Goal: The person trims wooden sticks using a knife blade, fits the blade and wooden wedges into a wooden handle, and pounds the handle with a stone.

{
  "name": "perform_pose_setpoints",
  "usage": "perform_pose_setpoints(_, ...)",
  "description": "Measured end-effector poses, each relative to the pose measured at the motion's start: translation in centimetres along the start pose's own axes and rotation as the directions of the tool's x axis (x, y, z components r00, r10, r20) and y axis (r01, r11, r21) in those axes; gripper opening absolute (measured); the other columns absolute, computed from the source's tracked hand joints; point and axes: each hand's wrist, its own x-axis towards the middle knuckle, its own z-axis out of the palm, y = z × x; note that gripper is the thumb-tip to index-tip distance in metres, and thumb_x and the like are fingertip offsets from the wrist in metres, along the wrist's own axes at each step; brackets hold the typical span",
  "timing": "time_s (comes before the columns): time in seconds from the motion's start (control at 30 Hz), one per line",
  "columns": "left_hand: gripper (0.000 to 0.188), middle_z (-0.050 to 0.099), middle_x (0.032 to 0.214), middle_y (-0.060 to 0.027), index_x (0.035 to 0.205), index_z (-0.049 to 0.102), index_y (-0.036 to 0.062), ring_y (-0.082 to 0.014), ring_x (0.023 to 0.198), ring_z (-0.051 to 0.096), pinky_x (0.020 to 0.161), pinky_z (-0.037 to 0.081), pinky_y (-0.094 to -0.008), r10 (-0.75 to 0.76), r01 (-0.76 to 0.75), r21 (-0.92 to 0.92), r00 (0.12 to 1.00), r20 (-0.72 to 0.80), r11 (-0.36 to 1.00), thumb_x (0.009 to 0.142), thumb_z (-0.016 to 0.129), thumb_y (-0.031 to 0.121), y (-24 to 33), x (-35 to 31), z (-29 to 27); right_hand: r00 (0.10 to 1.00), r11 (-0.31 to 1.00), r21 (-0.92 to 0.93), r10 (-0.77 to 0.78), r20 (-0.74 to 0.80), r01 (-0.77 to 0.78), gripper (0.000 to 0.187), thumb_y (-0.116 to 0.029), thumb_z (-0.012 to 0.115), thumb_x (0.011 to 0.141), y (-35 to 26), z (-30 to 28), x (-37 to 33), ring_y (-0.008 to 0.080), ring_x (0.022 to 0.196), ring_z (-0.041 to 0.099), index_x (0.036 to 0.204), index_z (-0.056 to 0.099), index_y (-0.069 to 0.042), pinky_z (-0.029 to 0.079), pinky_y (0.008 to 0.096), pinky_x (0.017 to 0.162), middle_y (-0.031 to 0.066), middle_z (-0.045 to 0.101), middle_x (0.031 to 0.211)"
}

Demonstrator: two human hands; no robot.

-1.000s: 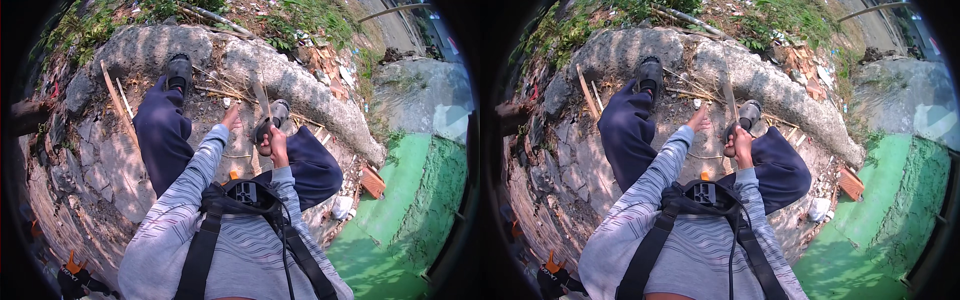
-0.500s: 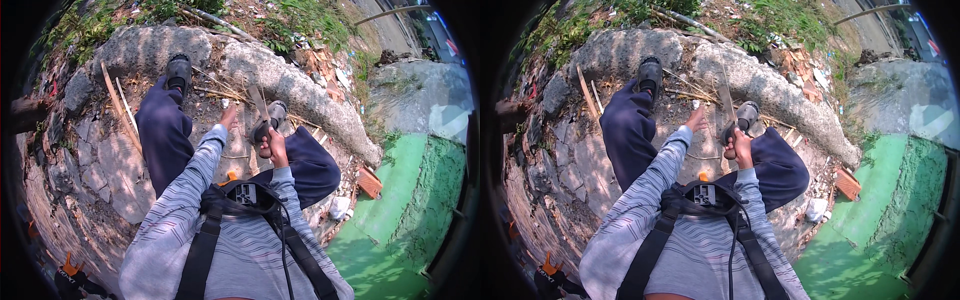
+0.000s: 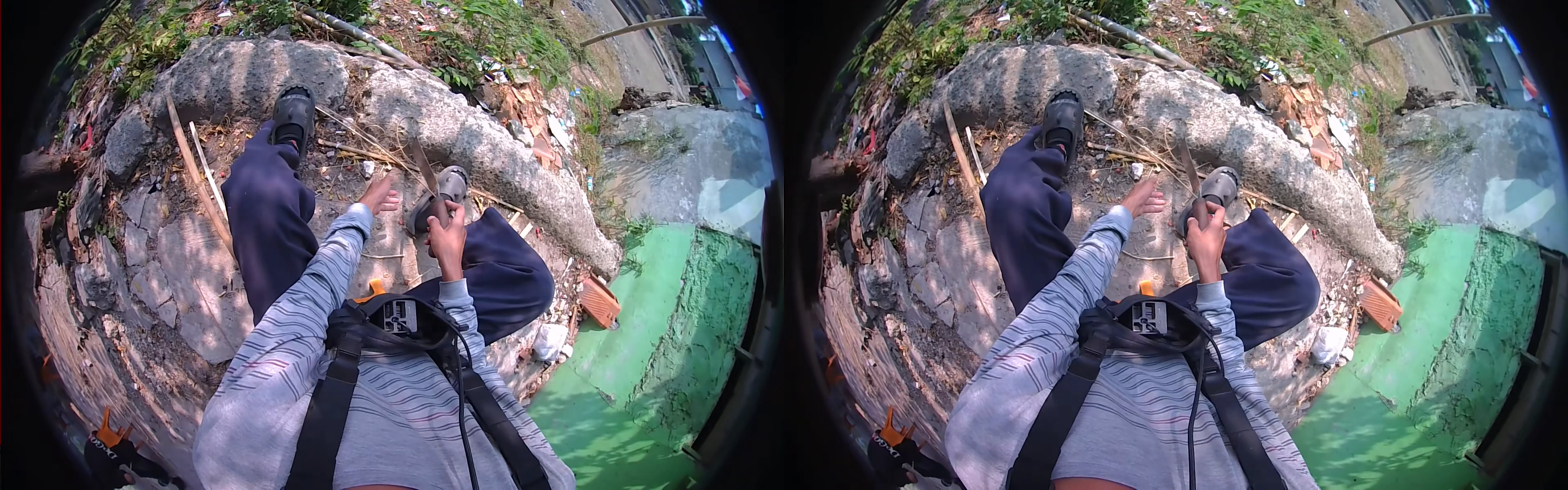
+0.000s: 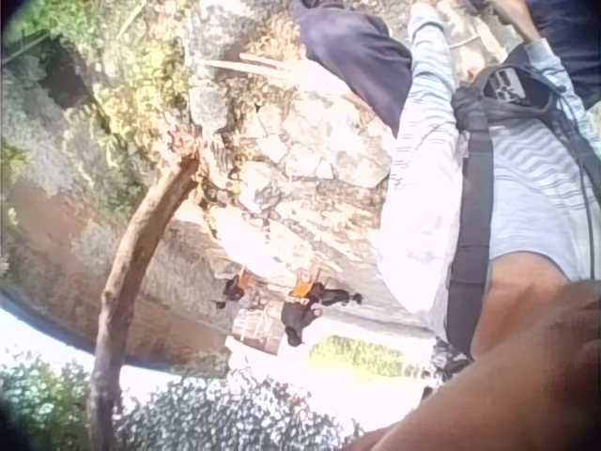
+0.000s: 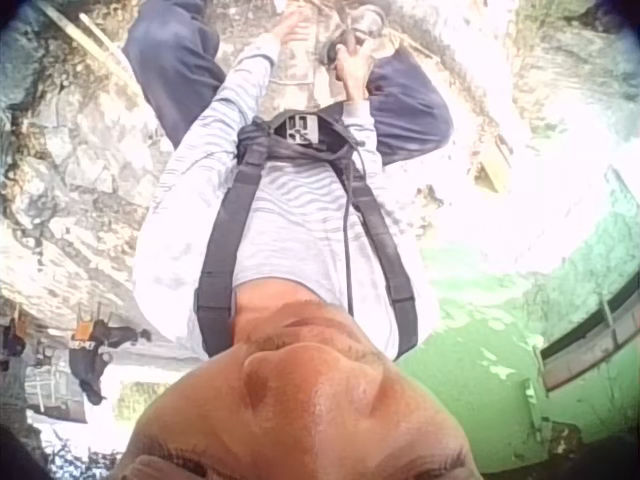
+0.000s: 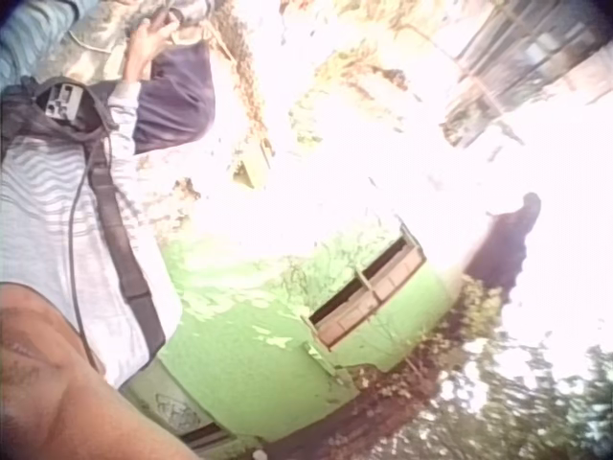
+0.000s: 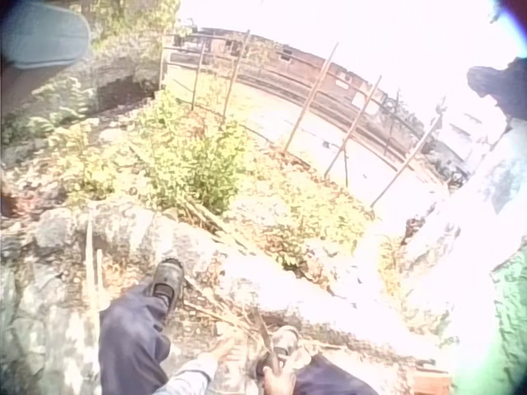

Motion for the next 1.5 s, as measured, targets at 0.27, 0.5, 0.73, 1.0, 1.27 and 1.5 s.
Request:
perform_pose_setpoints(0.27, 0.071, 0.048, 0.15, -0.0241, 0.163, 0.023, 0.0141, -0.0369, 0.126, 0.06, 0.096, 0.058, -0.0486, -0.013, 0.013, -0.016, 1.0, -0.02, 1.0, 0.105, 0.044, 0.051, -1.3, 1.5, -2.3, 0.992, 0.992, -0.035, -0.124, -0.038, 0.123, 0.041, -0.015, 0.068, 0.088, -3.1, -2.4, -2.5, 0.0274, 0.066, 0.072, 0.124, 0.052, 0.0, 0.055, 0.0398, 0.056, 0.0198, 0.072, 0.082)
perform_pose_setpoints(0.5, 0.079, 0.045, 0.152, -0.0271, 0.162, 0.021, 0.0064, -0.0383, 0.132, 0.056, 0.098, 0.057, -0.0493, 0.023, -0.023, 0.0, 1.0, -0.016, 1.0, 0.104, 0.046, 0.053, -1.3, 1.4, -2.3, 0.983, 0.952, -0.265, -0.175, -0.06, 0.153, 0.042, -0.013, 0.069, 0.09, -4.6, -1.6, 0.9, 0.0223, 0.06, 0.072, 0.127, 0.057, 0.0, 0.058, 0.0369, 0.052, 0.0193, 0.073, 0.09)
perform_pose_setpoints(0.73, 0.079, 0.045, 0.152, -0.0267, 0.162, 0.021, 0.0052, -0.0398, 0.134, 0.054, 0.1, 0.055, -0.0507, 0.055, -0.055, 0.003, 0.998, -0.009, 0.999, 0.104, 0.048, 0.052, -0.7, 0.0, -1.9, 0.995, 0.994, -0.077, -0.082, -0.062, 0.077, 0.042, -0.011, 0.069, 0.092, -4.6, -2.9, 0.3, 0.0211, 0.065, 0.073, 0.13, 0.057, -0.001, 0.058, 0.0354, 0.056, 0.0165, 0.073, 0.084)
perform_pose_setpoints(1.0, 0.076, 0.047, 0.15, -0.0274, 0.159, 0.027, 0.0009, -0.0428, 0.132, 0.054, 0.1, 0.052, -0.0587, 0.094, -0.093, 0.025, 0.995, -0.031, 0.995, 0.104, 0.048, 0.049, -0.1, -0.6, -1.5, 0.941, 0.933, -0.241, -0.306, -0.143, 0.267, 0.037, -0.02, 0.07, 0.093, -2.6, -4.0, 0.6, 0.0344, 0.083, 0.076, 0.125, 0.064, -0.003, 0.058, 0.043, 0.082, 0.0205, 0.075, 0.094)
perform_pose_setpoints(1.27, 0.078, 0.049, 0.15, -0.0243, 0.159, 0.027, 0.0026, -0.0372, 0.13, 0.056, 0.097, 0.055, -0.0513, 0.079, -0.078, 0.092, 0.997, -0.012, 0.993, 0.102, 0.049, 0.052, -1.0, -0.2, -2.5, 0.942, 0.919, -0.292, -0.312, -0.126, 0.265, 0.034, -0.014, 0.071, 0.088, -7.8, -8.0, -0.1, 0.0333, 0.095, 0.075, 0.12, 0.071, -0.001, 0.057, 0.0401, 0.086, 0.0226, 0.075, 0.105)
perform_pose_setpoints(1.5, 0.073, 0.051, 0.145, -0.0246, 0.154, 0.035, 0.0014, -0.0383, 0.127, 0.057, 0.097, 0.053, -0.0553, 0.096, -0.093, 0.072, 0.995, -0.038, 0.993, 0.102, 0.053, 0.049, -0.6, -0.1, -2.7, 0.941, 0.861, -0.451, -0.318, -0.118, 0.235, 0.037, -0.019, 0.072, 0.086, -8.1, -5.7, 6.4, 0.0394, 0.107, 0.071, 0.119, 0.073, -0.003, 0.054, 0.0436, 0.096, 0.0243, 0.073, 0.113)
